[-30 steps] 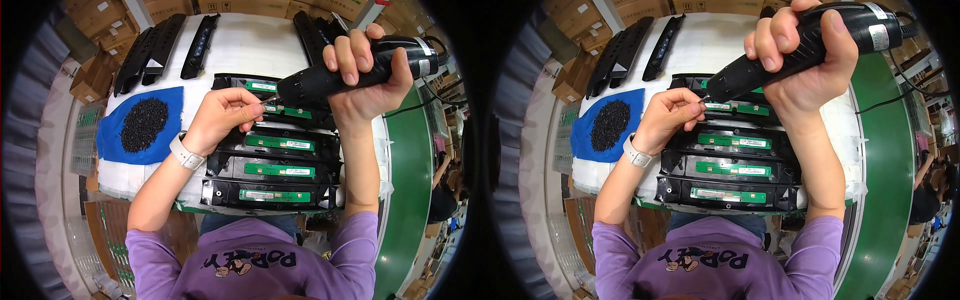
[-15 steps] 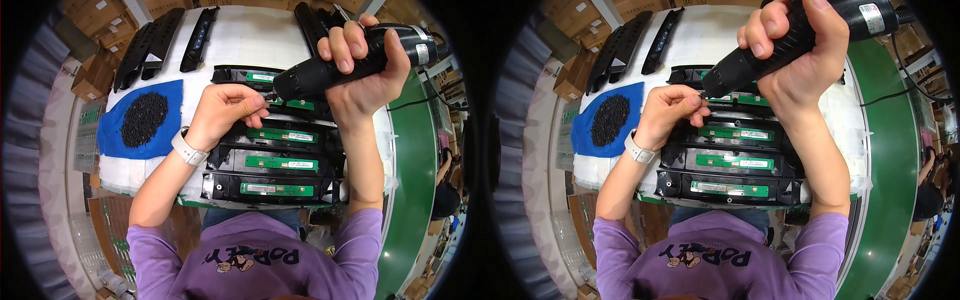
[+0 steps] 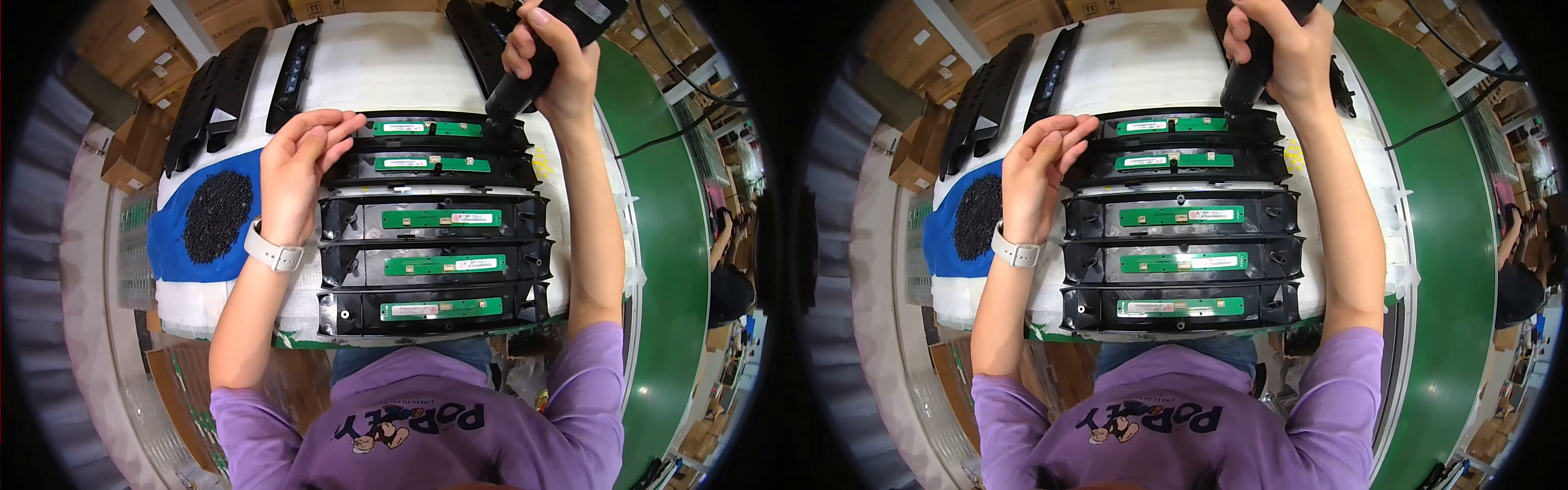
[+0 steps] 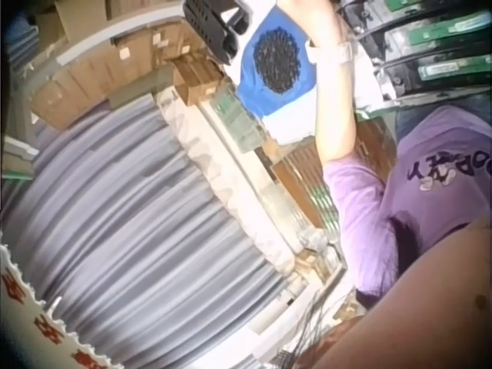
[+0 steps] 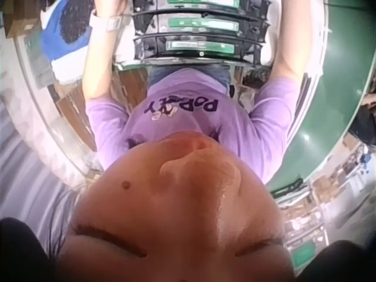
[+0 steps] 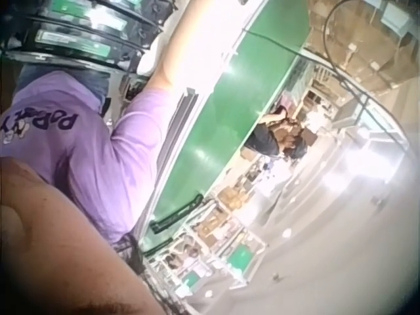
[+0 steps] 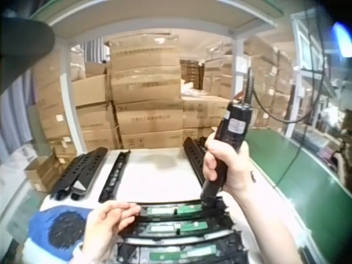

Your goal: Assemble printer toner cartridges by screwing components and installing circuit boards.

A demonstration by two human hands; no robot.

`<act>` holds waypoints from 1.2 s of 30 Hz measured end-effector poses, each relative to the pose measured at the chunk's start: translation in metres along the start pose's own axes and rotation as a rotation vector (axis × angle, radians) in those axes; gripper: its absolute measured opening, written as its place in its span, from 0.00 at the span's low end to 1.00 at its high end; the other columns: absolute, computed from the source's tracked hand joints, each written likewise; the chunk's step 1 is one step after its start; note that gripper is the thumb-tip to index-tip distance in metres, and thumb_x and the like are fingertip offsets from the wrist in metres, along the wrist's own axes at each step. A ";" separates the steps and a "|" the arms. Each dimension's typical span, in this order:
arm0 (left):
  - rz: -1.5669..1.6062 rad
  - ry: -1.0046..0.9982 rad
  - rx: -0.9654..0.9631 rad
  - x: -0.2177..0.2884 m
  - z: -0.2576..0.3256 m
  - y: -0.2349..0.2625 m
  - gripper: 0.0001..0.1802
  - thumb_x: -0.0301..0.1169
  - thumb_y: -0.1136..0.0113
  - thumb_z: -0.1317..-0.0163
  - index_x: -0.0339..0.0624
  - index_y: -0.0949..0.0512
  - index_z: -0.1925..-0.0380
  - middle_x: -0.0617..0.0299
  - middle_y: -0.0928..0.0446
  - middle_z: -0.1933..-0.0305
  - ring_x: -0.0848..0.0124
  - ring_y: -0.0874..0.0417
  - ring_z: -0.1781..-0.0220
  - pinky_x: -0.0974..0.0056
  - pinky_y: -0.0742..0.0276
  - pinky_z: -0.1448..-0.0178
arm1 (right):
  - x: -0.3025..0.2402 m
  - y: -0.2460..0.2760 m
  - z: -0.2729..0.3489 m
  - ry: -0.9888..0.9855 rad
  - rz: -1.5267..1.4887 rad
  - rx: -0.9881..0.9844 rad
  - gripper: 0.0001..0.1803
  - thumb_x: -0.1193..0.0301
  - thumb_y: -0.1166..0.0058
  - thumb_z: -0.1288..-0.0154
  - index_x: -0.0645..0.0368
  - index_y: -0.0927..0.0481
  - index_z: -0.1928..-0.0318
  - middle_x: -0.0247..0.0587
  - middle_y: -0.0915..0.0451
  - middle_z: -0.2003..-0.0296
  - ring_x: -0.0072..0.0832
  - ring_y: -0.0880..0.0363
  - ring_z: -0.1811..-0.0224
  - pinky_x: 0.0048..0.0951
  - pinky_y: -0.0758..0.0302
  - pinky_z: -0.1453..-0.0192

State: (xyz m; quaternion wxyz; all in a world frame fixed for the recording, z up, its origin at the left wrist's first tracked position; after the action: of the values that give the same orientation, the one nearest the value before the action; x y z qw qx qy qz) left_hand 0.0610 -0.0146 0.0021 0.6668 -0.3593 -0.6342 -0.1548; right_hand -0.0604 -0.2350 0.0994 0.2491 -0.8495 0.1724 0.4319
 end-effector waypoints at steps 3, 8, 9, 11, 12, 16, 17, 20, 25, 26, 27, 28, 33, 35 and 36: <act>-0.001 0.019 -0.002 0.002 0.000 -0.002 0.12 0.25 0.56 0.32 0.28 0.31 0.53 0.45 0.23 0.53 0.60 0.19 0.50 0.69 0.22 0.49 | 0.001 0.007 0.000 0.019 0.016 0.041 0.10 0.69 0.46 0.42 0.62 0.31 0.71 0.36 0.31 0.85 0.24 0.34 0.90 0.24 0.35 0.84; -0.077 0.067 -0.085 -0.005 0.000 -0.005 0.11 0.30 0.48 0.34 0.34 0.28 0.56 0.51 0.20 0.62 0.70 0.16 0.65 0.72 0.21 0.62 | 0.008 0.014 -0.003 0.036 0.037 0.063 0.10 0.69 0.46 0.41 0.61 0.31 0.72 0.36 0.31 0.85 0.23 0.34 0.90 0.23 0.35 0.83; -0.077 0.067 -0.084 -0.005 0.000 -0.005 0.11 0.30 0.48 0.34 0.34 0.28 0.56 0.51 0.20 0.62 0.70 0.16 0.65 0.72 0.21 0.62 | 0.008 0.014 -0.002 0.035 0.036 0.062 0.10 0.69 0.46 0.41 0.61 0.31 0.72 0.36 0.31 0.85 0.23 0.34 0.90 0.23 0.35 0.83; -0.125 0.095 -0.123 -0.007 0.001 -0.006 0.11 0.33 0.48 0.33 0.36 0.26 0.59 0.55 0.19 0.67 0.73 0.18 0.71 0.74 0.25 0.67 | 0.009 0.010 -0.001 0.011 0.063 0.065 0.10 0.69 0.46 0.41 0.61 0.31 0.73 0.36 0.31 0.85 0.23 0.34 0.90 0.23 0.35 0.83; -0.124 0.096 -0.122 -0.007 0.001 -0.006 0.11 0.33 0.48 0.33 0.36 0.26 0.59 0.55 0.19 0.67 0.73 0.18 0.71 0.74 0.25 0.67 | 0.011 0.009 -0.001 0.010 0.063 0.064 0.10 0.69 0.46 0.41 0.61 0.31 0.73 0.36 0.31 0.85 0.23 0.34 0.90 0.23 0.35 0.83; -0.122 0.120 -0.171 -0.010 0.003 -0.011 0.14 0.37 0.51 0.31 0.36 0.26 0.61 0.59 0.21 0.71 0.76 0.22 0.76 0.74 0.28 0.70 | 0.013 0.008 0.000 0.025 0.058 0.000 0.10 0.69 0.46 0.42 0.61 0.31 0.75 0.36 0.31 0.86 0.23 0.34 0.90 0.22 0.36 0.83; -0.099 0.131 -0.196 -0.012 0.003 -0.011 0.14 0.37 0.53 0.31 0.36 0.26 0.61 0.60 0.22 0.72 0.76 0.23 0.77 0.74 0.29 0.71 | 0.014 0.004 0.001 0.012 0.061 -0.043 0.10 0.70 0.46 0.42 0.61 0.31 0.75 0.36 0.31 0.86 0.23 0.34 0.90 0.22 0.36 0.83; -0.051 0.145 -0.267 -0.014 0.002 -0.012 0.14 0.36 0.54 0.31 0.36 0.26 0.60 0.61 0.23 0.72 0.77 0.24 0.77 0.74 0.29 0.70 | 0.022 0.008 -0.001 0.017 0.145 -0.140 0.12 0.65 0.48 0.38 0.61 0.28 0.71 0.35 0.31 0.85 0.23 0.34 0.90 0.24 0.34 0.82; -0.075 0.108 -0.220 -0.015 0.002 -0.014 0.09 0.31 0.51 0.33 0.37 0.28 0.58 0.57 0.21 0.66 0.75 0.21 0.70 0.73 0.26 0.65 | 0.021 0.006 -0.002 0.056 0.129 -0.151 0.10 0.70 0.50 0.41 0.64 0.30 0.73 0.34 0.34 0.86 0.21 0.36 0.88 0.23 0.39 0.81; -0.078 0.084 -0.207 -0.014 0.002 -0.016 0.09 0.29 0.50 0.33 0.37 0.28 0.57 0.56 0.21 0.64 0.74 0.19 0.68 0.72 0.25 0.63 | 0.021 0.006 -0.002 0.038 0.138 -0.161 0.10 0.70 0.50 0.41 0.64 0.30 0.73 0.34 0.34 0.86 0.21 0.36 0.88 0.23 0.39 0.81; -0.051 0.098 -0.186 -0.015 0.004 -0.018 0.07 0.28 0.48 0.35 0.37 0.28 0.59 0.54 0.20 0.64 0.73 0.18 0.68 0.72 0.23 0.62 | 0.021 0.006 -0.002 0.045 0.134 -0.161 0.10 0.70 0.50 0.41 0.64 0.30 0.73 0.34 0.34 0.86 0.21 0.36 0.88 0.23 0.39 0.81; -0.057 0.090 -0.189 -0.014 0.004 -0.020 0.07 0.28 0.48 0.35 0.37 0.28 0.59 0.54 0.20 0.64 0.73 0.18 0.68 0.72 0.23 0.62 | 0.021 0.007 -0.002 0.044 0.155 -0.167 0.10 0.69 0.49 0.41 0.63 0.30 0.74 0.34 0.34 0.86 0.22 0.36 0.88 0.23 0.39 0.81; -0.161 0.127 -0.197 -0.016 0.006 -0.020 0.10 0.35 0.46 0.34 0.37 0.26 0.65 0.58 0.20 0.70 0.74 0.19 0.73 0.74 0.24 0.67 | 0.019 0.001 0.004 0.084 0.304 -0.183 0.12 0.67 0.46 0.43 0.64 0.29 0.73 0.34 0.33 0.86 0.21 0.36 0.88 0.22 0.39 0.82; -0.156 0.098 -0.177 -0.015 0.008 -0.017 0.11 0.35 0.45 0.35 0.37 0.25 0.66 0.62 0.22 0.71 0.76 0.21 0.73 0.75 0.26 0.67 | 0.015 0.000 0.004 0.079 0.194 -0.187 0.12 0.66 0.47 0.41 0.64 0.28 0.70 0.34 0.32 0.85 0.21 0.36 0.88 0.22 0.39 0.82; -0.160 0.096 -0.174 -0.015 0.007 -0.018 0.11 0.35 0.45 0.35 0.37 0.25 0.66 0.62 0.22 0.71 0.76 0.21 0.73 0.75 0.26 0.67 | 0.014 0.000 0.003 0.067 0.089 -0.190 0.12 0.66 0.47 0.40 0.64 0.28 0.67 0.34 0.32 0.85 0.21 0.36 0.88 0.22 0.39 0.82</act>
State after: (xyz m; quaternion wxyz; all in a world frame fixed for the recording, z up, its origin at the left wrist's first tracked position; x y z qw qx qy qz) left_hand 0.0419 -0.0256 -0.0075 0.6483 -0.3564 -0.6123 -0.2789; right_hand -0.0546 -0.2345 0.0864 0.1420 -0.8748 0.1762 0.4284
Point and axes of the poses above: each hand's wrist, its own z-axis away from the middle knuckle, its own y-axis out of the back of the hand, x = y × z, the point moved 6 cm from there along -z, towards the middle knuckle
